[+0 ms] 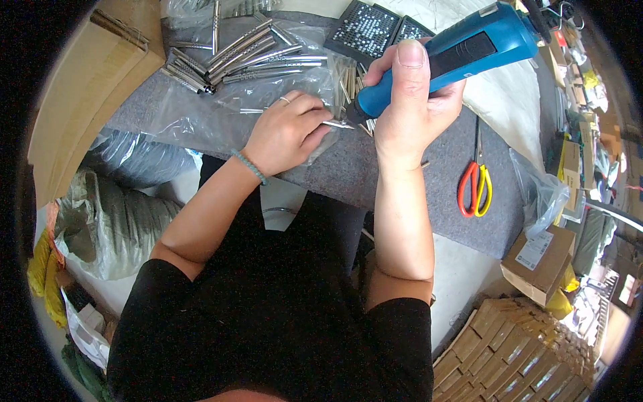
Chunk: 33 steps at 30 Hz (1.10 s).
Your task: Sorting and assembling small metal and plastic components in a manufacturing environment.
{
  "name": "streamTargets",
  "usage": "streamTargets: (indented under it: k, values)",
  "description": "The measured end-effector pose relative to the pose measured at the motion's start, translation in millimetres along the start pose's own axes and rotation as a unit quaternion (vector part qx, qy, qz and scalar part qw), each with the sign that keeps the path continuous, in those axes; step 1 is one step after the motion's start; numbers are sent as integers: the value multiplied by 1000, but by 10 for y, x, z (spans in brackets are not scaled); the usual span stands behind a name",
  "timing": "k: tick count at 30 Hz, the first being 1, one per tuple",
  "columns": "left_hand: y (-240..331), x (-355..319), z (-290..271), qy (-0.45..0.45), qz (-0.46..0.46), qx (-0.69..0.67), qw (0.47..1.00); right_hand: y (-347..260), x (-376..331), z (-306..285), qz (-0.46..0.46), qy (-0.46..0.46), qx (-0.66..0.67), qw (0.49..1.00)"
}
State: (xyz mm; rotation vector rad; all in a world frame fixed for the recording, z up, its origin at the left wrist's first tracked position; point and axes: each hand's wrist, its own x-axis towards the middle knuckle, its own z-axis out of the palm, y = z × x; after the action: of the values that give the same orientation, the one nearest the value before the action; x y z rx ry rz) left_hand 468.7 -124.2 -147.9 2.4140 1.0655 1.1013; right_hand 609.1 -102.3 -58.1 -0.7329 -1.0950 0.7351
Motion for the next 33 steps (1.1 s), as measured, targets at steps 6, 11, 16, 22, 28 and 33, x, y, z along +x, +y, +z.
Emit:
streamTargets:
  k: [6,11,16,22,28,33]
  values:
    - [0,2,2,-4,7,-1,1000,10,-7,-16,-2,1,7,1000]
    - [-4,-2,6,-3,7,-6,1000,53,-10,-34,1,-5,1,1000]
    - [3,2,5,-2,7,-8,1000,64,-17,-41,9,-17,-20,1000]
    - [-6,6,6,-6,5,-11,1000,93,-26,-39,7,-35,12,999]
    - [-7,15,14,-12,-1,-22,1000,130,-19,-58,11,-52,12,998]
    - [-5,20,6,-21,-10,-22,999,138,-20,-61,19,-57,-4,998]
